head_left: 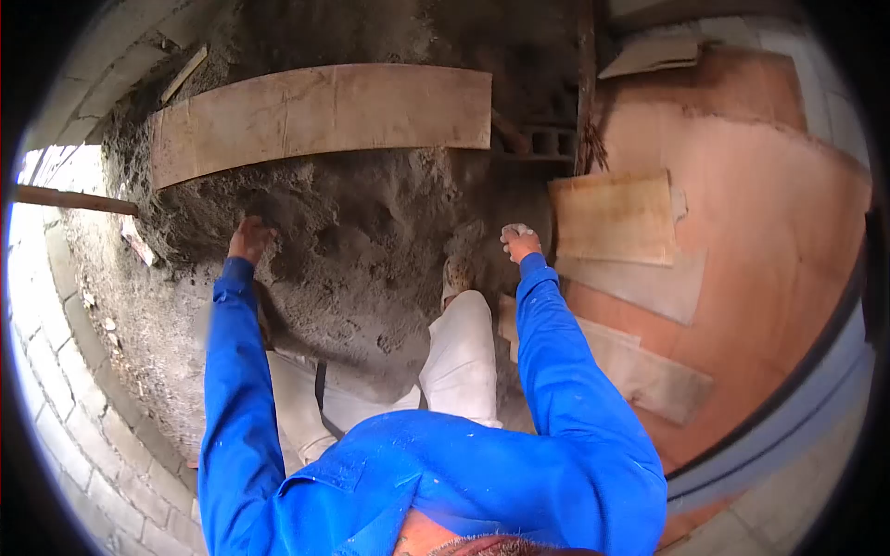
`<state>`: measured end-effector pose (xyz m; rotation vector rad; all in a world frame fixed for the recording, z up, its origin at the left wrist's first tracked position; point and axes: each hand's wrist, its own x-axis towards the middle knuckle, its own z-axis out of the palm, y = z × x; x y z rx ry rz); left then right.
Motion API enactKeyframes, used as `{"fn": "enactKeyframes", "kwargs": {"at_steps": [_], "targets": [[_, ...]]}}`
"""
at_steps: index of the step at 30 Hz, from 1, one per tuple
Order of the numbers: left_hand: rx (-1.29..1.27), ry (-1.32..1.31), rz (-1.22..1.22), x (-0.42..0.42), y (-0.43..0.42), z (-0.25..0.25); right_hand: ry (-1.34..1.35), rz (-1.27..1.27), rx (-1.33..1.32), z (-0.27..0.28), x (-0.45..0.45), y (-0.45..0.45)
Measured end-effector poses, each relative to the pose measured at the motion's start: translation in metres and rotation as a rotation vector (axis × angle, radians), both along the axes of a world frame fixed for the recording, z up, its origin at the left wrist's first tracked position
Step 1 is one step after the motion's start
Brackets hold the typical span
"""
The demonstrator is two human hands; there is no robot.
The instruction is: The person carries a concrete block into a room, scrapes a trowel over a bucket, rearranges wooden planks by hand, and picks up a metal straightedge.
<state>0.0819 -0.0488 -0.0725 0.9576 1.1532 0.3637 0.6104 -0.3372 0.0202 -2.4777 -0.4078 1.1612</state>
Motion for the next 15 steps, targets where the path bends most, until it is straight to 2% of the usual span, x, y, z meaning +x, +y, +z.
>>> {"fn": "enactKeyframes", "kwargs": {"at_steps": [1, 2, 3, 4, 5, 6, 7, 8, 9, 10, 11, 13, 15], "targets": [[0.028, 0.046, 0.058, 0.002, -0.004, 0.036, 0.014, 0.01, 0.02, -0.017, -0.002, 0.017], [0.183, 0.256, -0.03, -0.001, -0.02, 0.06, -0.14, 0.221, 0.021, -0.065, 0.017, 0.013], [0.192, 0.432, -0.151, 0.001, -0.03, 0.088, -0.14, 0.238, 0.024, -0.078, 0.036, 0.026], [0.204, 0.612, -0.278, -0.002, -0.041, 0.108, -0.253, 0.361, 0.031, -0.092, 0.05, 0.043], [0.244, 0.655, -0.279, -0.051, -0.061, 0.067, -0.365, 0.48, 0.039, -0.106, 0.062, 0.06], [0.283, 0.695, -0.28, -0.098, -0.084, 0.028, -0.363, 0.485, 0.048, -0.12, 0.077, 0.076], [0.276, 0.723, -0.179, -0.106, -0.108, 0.046, -0.397, 0.482, 0.035, -0.136, 0.092, 0.089], [0.139, 0.922, -0.255, -0.123, -0.128, 0.056, -0.431, 0.477, 0.021, -0.152, 0.106, 0.101], [0.1, 0.961, -0.223, -0.194, -0.169, 0.006, -0.465, 0.468, 0.008, -0.164, 0.115, 0.111], [0.062, 1.053, -0.227, -0.186, -0.187, 0.032, -0.466, 0.463, 0.01, -0.164, 0.121, 0.123], [-0.054, 1.059, -0.167, -0.23, -0.221, 0.01, -0.447, 0.427, -0.08, -0.149, 0.12, 0.14], [-0.079, 1.199, -0.195, -0.267, -0.275, 0.001, -0.429, 0.377, -0.176, -0.142, 0.125, 0.163], [-0.329, 1.195, -0.088, -0.235, -0.294, 0.034, -0.512, 0.501, -0.2, -0.157, 0.137, 0.177]]}}
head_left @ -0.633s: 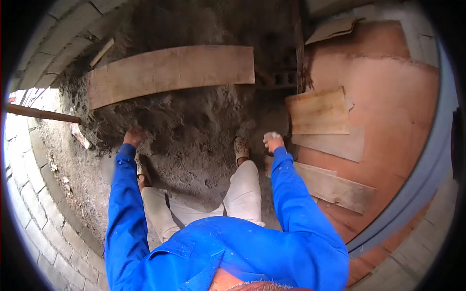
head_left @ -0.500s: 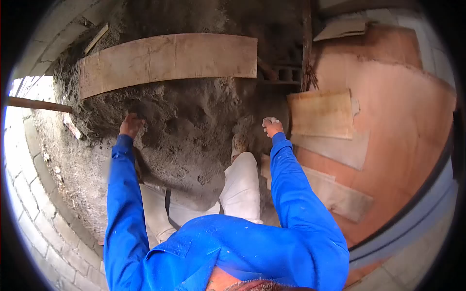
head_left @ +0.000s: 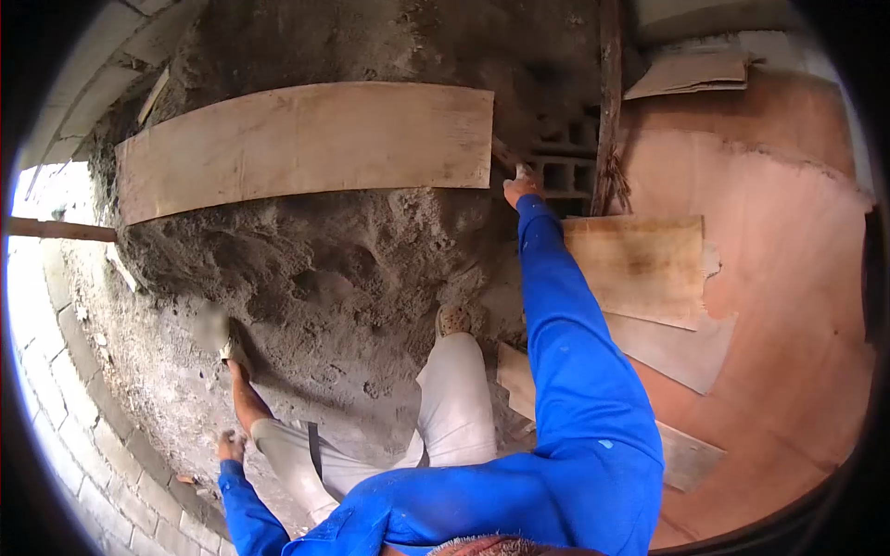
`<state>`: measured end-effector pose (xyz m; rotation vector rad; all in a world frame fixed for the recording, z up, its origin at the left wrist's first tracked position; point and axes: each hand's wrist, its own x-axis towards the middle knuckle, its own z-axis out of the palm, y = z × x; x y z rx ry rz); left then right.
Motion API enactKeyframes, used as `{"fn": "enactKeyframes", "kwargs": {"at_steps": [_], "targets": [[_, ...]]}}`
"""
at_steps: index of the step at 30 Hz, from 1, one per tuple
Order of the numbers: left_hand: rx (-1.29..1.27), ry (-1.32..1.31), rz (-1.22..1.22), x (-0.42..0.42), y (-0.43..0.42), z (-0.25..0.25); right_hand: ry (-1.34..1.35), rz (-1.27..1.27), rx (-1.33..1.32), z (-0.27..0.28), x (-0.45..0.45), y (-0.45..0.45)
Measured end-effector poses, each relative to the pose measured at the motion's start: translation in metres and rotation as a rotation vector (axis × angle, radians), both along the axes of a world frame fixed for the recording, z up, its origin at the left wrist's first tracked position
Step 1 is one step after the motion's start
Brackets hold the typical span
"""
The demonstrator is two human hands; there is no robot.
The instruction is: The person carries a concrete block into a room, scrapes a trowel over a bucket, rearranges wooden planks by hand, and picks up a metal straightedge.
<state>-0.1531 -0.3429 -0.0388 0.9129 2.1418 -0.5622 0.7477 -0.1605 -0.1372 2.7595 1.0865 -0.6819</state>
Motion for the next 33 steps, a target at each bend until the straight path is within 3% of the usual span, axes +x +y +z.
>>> {"fn": "enactKeyframes", "kwargs": {"at_steps": [6, 7, 9, 10, 12, 13, 14, 15, 16, 17, 18, 20, 22, 23, 24, 25, 26, 27, 28, 29, 30, 31, 32, 33], "targets": [[0.101, -0.107, -0.238, 0.049, -0.006, 0.007, -0.149, 0.074, -0.22, 0.0, 0.003, 0.021], [0.046, -0.152, -0.096, 0.074, 0.01, 0.016, -0.142, 0.074, -0.263, -0.005, 0.005, 0.022], [0.167, -0.3, -0.14, 0.089, 0.014, 0.003, -0.097, 0.06, -0.316, 0.0, -0.003, 0.017], [-0.075, -0.365, -0.125, 0.091, 0.023, -0.005, -0.049, 0.06, -0.366, 0.004, -0.016, 0.018], [-0.011, -0.592, -0.4, 0.097, 0.02, -0.023, -0.095, -0.037, -0.233, 0.0, -0.043, 0.0], [0.037, -0.703, -0.528, 0.099, 0.017, -0.031, 0.32, -0.2, -0.137, 0.035, -0.054, -0.003], [-0.443, -0.407, -0.465, 0.068, -0.006, -0.053, 0.449, -0.372, -0.045, -0.027, -0.052, -0.027], [-0.247, -0.378, -0.531, 0.112, 0.009, -0.006, 0.687, -0.529, 0.009, -0.003, -0.068, -0.031], [-0.093, -0.322, -0.412, 0.171, 0.034, 0.04, 0.483, -0.133, 0.034, -0.016, -0.049, -0.035], [-0.19, -0.366, -0.35, 0.18, 0.039, 0.043, 0.318, 0.023, 0.008, -0.026, -0.039, -0.038], [-0.283, -0.425, -0.298, 0.177, 0.046, 0.042, 0.249, 0.016, 0.011, -0.053, -0.024, -0.047], [-0.291, -0.462, -0.356, 0.159, 0.045, 0.031, 0.363, -0.097, 0.023, -0.051, -0.02, -0.041], [-0.314, -0.508, -0.409, 0.15, 0.031, 0.04, 0.138, -0.382, 0.112, -0.078, 0.0, -0.056], [-0.377, -0.514, -0.386, 0.151, 0.027, 0.044, 0.056, -0.264, 0.024, -0.101, 0.02, -0.061], [-0.432, -0.526, -0.371, 0.154, 0.028, 0.043, -0.038, 0.045, -0.2, -0.143, 0.048, -0.073], [-0.787, -0.617, -0.229, 0.146, 0.022, 0.026, -0.166, 0.41, -0.445, -0.19, 0.081, -0.085], [-1.14, -0.699, -0.114, 0.144, 0.023, 0.001, -0.251, 0.62, -0.522, -0.225, 0.11, -0.1], [-0.822, -0.617, -0.418, 0.167, 0.024, 0.024, -0.136, 0.291, -0.395, -0.161, 0.063, -0.074], [-0.488, -0.542, -0.68, 0.189, 0.013, 0.066, -0.195, 0.24, -0.272, -0.13, 0.046, -0.066], [-0.455, -0.577, -0.657, 0.195, 0.004, 0.071, -0.163, 0.272, -0.354, -0.054, 0.008, -0.039], [-0.433, -0.588, -0.64, 0.207, 0.007, 0.078, -0.234, 0.314, -0.426, -0.05, 0.006, -0.033], [-0.47, -0.546, -0.624, 0.215, 0.012, 0.082, -0.301, 0.384, -0.369, -0.125, 0.044, -0.056], [-0.507, -0.489, -0.601, 0.223, 0.017, 0.086, -0.263, 0.592, -0.485, -0.111, 0.036, -0.047], [-0.479, -0.472, -0.565, 0.232, 0.022, 0.091, -0.283, 0.575, -0.483, -0.114, 0.044, -0.044]]}}
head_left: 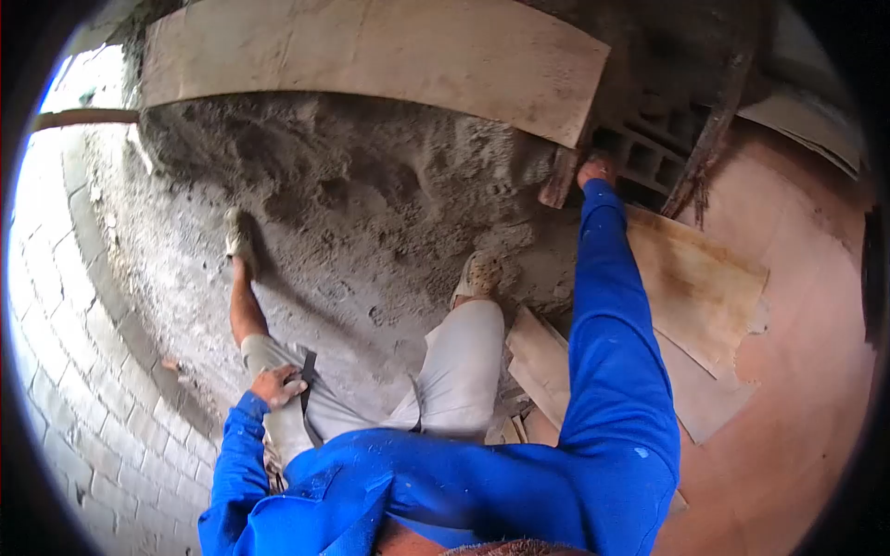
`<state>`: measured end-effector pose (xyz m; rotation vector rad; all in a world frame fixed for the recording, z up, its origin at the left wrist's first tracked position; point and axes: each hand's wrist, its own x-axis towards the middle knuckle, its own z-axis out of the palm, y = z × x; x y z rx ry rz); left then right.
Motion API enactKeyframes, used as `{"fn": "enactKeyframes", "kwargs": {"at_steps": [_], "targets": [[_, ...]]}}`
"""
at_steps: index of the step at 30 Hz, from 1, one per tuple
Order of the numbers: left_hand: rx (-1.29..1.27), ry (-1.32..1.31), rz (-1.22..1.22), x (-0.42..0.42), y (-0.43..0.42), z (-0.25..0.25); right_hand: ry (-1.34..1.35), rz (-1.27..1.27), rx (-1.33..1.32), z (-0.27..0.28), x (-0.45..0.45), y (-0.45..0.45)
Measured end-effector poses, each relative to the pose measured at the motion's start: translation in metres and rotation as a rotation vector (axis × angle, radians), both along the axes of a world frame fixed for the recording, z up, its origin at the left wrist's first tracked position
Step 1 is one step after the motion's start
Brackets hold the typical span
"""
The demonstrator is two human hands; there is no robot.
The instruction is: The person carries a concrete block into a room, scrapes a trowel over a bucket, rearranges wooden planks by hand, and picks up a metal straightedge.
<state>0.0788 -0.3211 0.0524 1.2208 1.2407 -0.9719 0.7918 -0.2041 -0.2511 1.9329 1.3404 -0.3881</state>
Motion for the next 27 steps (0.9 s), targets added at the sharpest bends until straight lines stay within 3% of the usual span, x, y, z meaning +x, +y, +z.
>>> {"fn": "enactKeyframes", "kwargs": {"at_steps": [2, 3, 4, 7, 10, 13, 15, 17, 20, 23, 25, 26, 27], "targets": [[0.021, 0.026, 0.064, 0.006, 0.005, 0.005, -0.007, 0.022, -0.161, -0.033, 0.009, 0.002], [0.038, 0.02, 0.053, 0.0, -0.002, 0.001, -0.006, 0.033, -0.234, -0.021, -0.004, 0.01], [0.051, 0.004, 0.093, -0.008, -0.007, -0.004, -0.006, -0.08, -0.077, -0.001, -0.009, 0.011], [0.09, 0.0, 0.124, -0.015, -0.013, -0.012, -0.044, -0.036, 0.002, 0.033, -0.03, 0.011], [0.137, 0.084, 0.238, -0.005, 0.002, -0.01, 0.008, -0.221, 0.143, -0.002, -0.015, -0.015], [0.153, 0.114, 0.338, -0.063, -0.03, -0.045, 0.096, -0.469, 0.337, -0.041, -0.003, -0.035], [0.21, 0.049, 0.32, -0.057, -0.027, -0.043, 0.077, -0.415, 0.286, -0.015, -0.02, -0.049], [0.206, 0.155, 0.286, -0.033, -0.02, -0.034, 0.044, -0.351, 0.216, 0.009, -0.042, -0.084], [0.298, 0.1, 0.214, -0.029, -0.026, -0.05, 0.108, -0.329, 0.351, 0.023, -0.048, -0.085], [0.33, 0.013, 0.28, -0.031, -0.025, -0.057, 0.124, -0.539, 0.316, 0.02, -0.04, -0.07], [0.331, -0.025, 0.342, -0.031, -0.024, -0.06, 0.82, -1.33, 1.086, 0.007, -0.025, -0.069], [0.345, -0.034, 0.368, -0.037, -0.025, -0.064, 0.974, -1.758, 1.282, 0.035, -0.034, -0.056], [0.356, -0.043, 0.393, -0.045, -0.027, -0.067, 0.972, -1.762, 1.281, 0.019, -0.026, -0.058]]}}
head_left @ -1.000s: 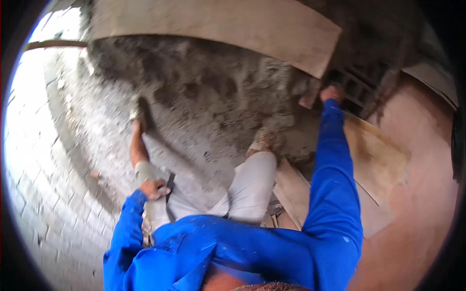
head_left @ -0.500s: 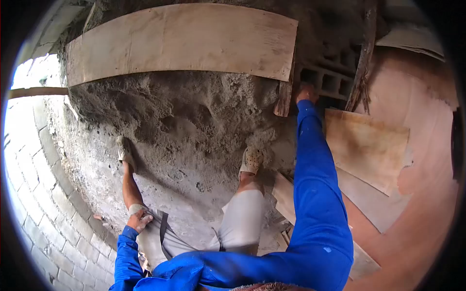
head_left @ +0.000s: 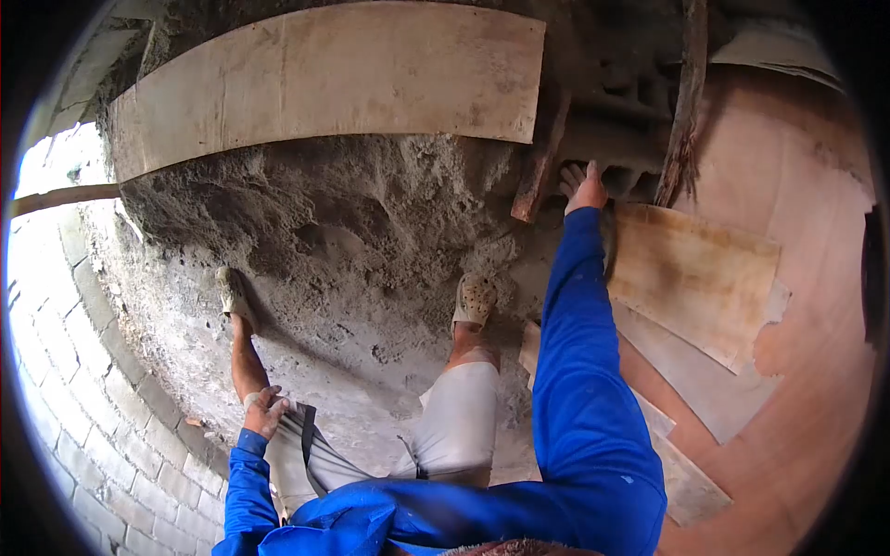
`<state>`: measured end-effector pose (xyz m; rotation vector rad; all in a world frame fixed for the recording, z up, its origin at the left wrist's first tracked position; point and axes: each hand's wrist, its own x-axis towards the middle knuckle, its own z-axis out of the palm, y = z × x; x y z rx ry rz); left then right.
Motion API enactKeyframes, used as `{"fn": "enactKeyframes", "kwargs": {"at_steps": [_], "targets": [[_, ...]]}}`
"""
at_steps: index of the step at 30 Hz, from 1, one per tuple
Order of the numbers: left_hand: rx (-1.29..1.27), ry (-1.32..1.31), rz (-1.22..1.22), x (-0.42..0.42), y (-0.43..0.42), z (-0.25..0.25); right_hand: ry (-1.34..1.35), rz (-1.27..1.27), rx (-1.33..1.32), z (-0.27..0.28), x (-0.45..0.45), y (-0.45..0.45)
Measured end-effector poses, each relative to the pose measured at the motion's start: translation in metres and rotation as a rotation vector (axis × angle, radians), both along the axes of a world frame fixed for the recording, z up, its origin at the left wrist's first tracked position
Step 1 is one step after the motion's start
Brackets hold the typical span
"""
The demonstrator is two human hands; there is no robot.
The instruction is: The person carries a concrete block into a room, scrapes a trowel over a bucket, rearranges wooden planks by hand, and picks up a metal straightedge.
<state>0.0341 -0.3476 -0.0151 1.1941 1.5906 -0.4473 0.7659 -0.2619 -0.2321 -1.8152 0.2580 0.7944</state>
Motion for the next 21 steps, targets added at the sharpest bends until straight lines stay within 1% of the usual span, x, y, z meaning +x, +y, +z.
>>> {"fn": "enactKeyframes", "kwargs": {"at_steps": [1, 2, 3, 4, 5, 6, 7, 8, 9, 10, 11, 13, 14, 15, 16, 17, 18, 19, 20, 21], "targets": [[-0.002, 0.0, -0.004, -0.01, -0.004, -0.004, 0.042, -0.043, -0.062, -0.021, 0.012, 0.002], [-0.03, 0.004, 0.061, -0.022, -0.006, -0.01, 0.083, -0.085, -0.121, -0.036, 0.02, 0.003], [-0.053, 0.005, 0.128, -0.024, -0.007, -0.014, 0.042, -0.033, -0.236, 0.009, 0.002, 0.03], [-0.048, 0.004, 0.127, -0.027, -0.008, -0.017, -0.019, 0.044, -0.293, 0.002, 0.004, 0.032], [-0.029, 0.052, 0.066, -0.025, -0.006, -0.013, -0.173, 0.226, -0.386, -0.039, 0.021, 0.029], [-0.008, 0.1, 0.004, -0.022, -0.001, -0.01, -0.52, 0.564, -0.623, -0.106, 0.05, 0.02], [-0.002, 0.102, 0.004, -0.013, 0.004, -0.004, -0.903, 0.798, -0.803, -0.174, 0.073, 0.014], [0.036, 0.129, -0.048, 0.0, 0.01, 0.005, -0.668, 0.664, -0.721, -0.136, 0.06, 0.031], [0.073, 0.156, -0.101, 0.006, 0.011, 0.012, -0.4, 0.467, -0.589, -0.105, 0.047, 0.038], [0.077, 0.161, -0.096, 0.001, 0.007, 0.016, -0.2, 0.284, -0.486, -0.081, 0.033, 0.042], [0.083, 0.182, -0.114, -0.005, 0.003, 0.016, -0.101, 0.19, -0.441, -0.067, 0.025, 0.04], [0.107, 0.204, -0.12, -0.013, -0.003, 0.009, 0.005, 0.081, -0.39, -0.041, 0.013, 0.029], [0.107, 0.168, -0.089, -0.019, -0.007, 0.01, 0.014, 0.089, -0.389, -0.011, -0.004, 0.028], [0.106, 0.131, -0.06, -0.023, -0.01, 0.013, 0.061, -0.001, -0.362, 0.021, -0.02, 0.026], [0.098, 0.138, -0.057, -0.023, -0.009, 0.02, 0.106, -0.092, -0.34, 0.04, -0.031, 0.017], [0.084, 0.183, -0.061, -0.018, -0.004, 0.028, 0.106, -0.085, -0.347, 0.034, -0.033, -0.001], [0.069, 0.227, -0.064, -0.012, 0.002, 0.035, 0.003, -0.045, -0.196, 0.021, -0.032, -0.021], [-0.028, 0.256, 0.025, -0.004, 0.012, 0.046, -0.098, -0.006, -0.051, 0.019, -0.031, -0.042], [-0.053, 0.231, 0.2, -0.026, 0.004, 0.047, -0.065, -0.024, -0.082, 0.032, -0.033, -0.062], [0.145, 0.204, 0.027, -0.034, 0.004, 0.063, -0.033, -0.041, -0.117, 0.048, -0.038, -0.084]]}}
